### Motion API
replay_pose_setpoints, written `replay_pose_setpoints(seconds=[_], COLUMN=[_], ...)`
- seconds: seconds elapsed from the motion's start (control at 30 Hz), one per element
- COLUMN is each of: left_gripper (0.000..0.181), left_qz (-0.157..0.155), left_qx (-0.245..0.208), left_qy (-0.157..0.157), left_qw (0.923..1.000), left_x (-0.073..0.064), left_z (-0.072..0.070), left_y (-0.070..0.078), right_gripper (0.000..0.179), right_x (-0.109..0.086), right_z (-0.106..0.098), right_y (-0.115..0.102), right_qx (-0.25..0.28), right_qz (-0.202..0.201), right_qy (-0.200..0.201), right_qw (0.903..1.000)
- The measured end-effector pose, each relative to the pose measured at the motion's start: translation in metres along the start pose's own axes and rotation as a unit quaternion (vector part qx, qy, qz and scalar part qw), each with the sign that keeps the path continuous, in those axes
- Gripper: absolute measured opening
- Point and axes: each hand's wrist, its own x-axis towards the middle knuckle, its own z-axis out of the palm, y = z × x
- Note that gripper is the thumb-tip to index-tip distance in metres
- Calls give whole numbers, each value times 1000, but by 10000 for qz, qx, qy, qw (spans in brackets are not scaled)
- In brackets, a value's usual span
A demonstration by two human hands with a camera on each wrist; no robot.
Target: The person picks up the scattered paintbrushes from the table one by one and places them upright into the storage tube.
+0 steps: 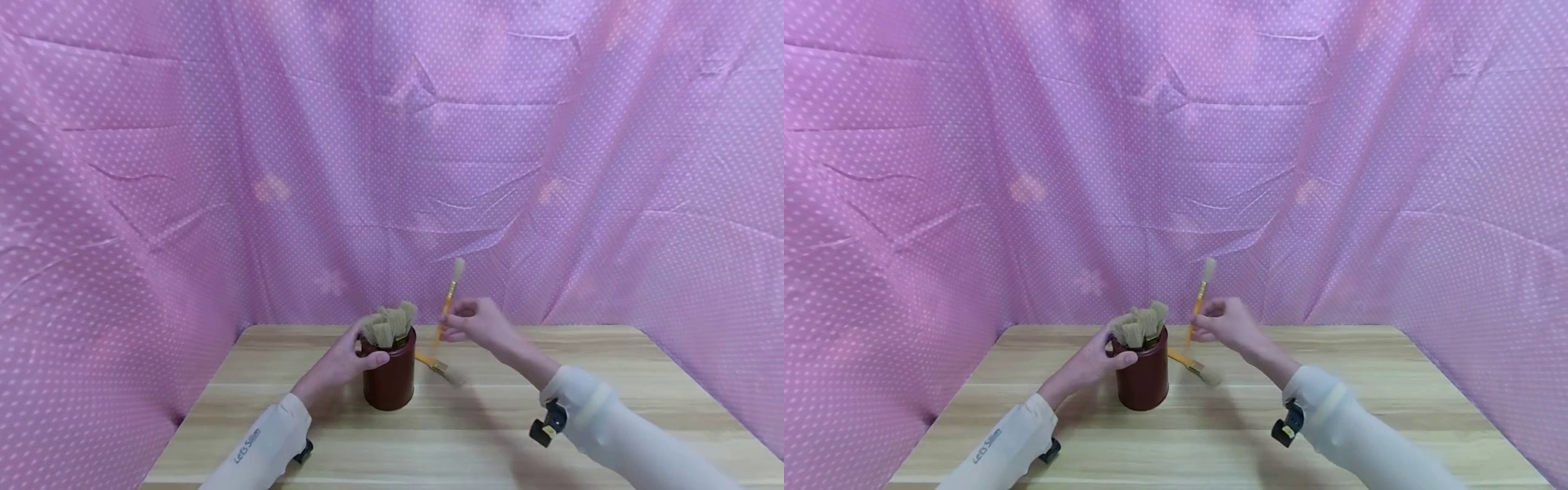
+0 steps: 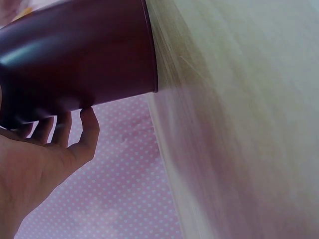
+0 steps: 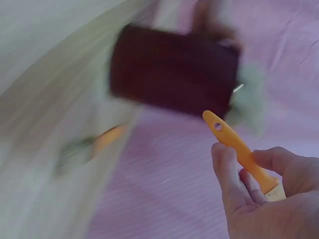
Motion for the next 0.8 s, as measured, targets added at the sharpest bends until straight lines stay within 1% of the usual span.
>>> replay_pose_setpoints(seconds=[0.1,0.2,0.27,0.37,0.43,0.53,0.63,0.7,0.8], left_gripper=[74,74,74,74,74,73,73,72,71], left_qz=[82,102,-17,-110,-160,-116,-93,-48,24], left_qx=[-88,-154,-180,-171,-218,-237,-238,-211,-91], left_qy=[-61,-112,-108,-68,-75,-93,-80,-75,-61], left_qw=[9999,9998,9998,9998,9996,9996,9996,9997,9999], left_x=[2,3,3,2,1,1,1,1,-1], left_z=[0,1,2,3,3,3,2,2,1], left_y=[1,1,1,0,2,1,0,1,1], right_gripper=[25,22,20,18,17,16,17,16,15], right_x=[-1,-2,-1,-1,-2,-3,-5,-5,-3], right_z=[18,32,39,48,53,60,67,73,80], right_y=[-21,-33,-37,-37,-35,-32,-27,-23,-17], right_qx=[-114,-372,-651,-1107,-1479,-1926,-2206,-2219,-2245], right_qz=[-439,-800,-980,-1171,-1244,-1318,-1440,-1583,-1944], right_qy=[-24,94,206,374,527,620,601,480,424], right_qw=[9990,9961,9928,9862,9797,9704,9628,9609,9539])
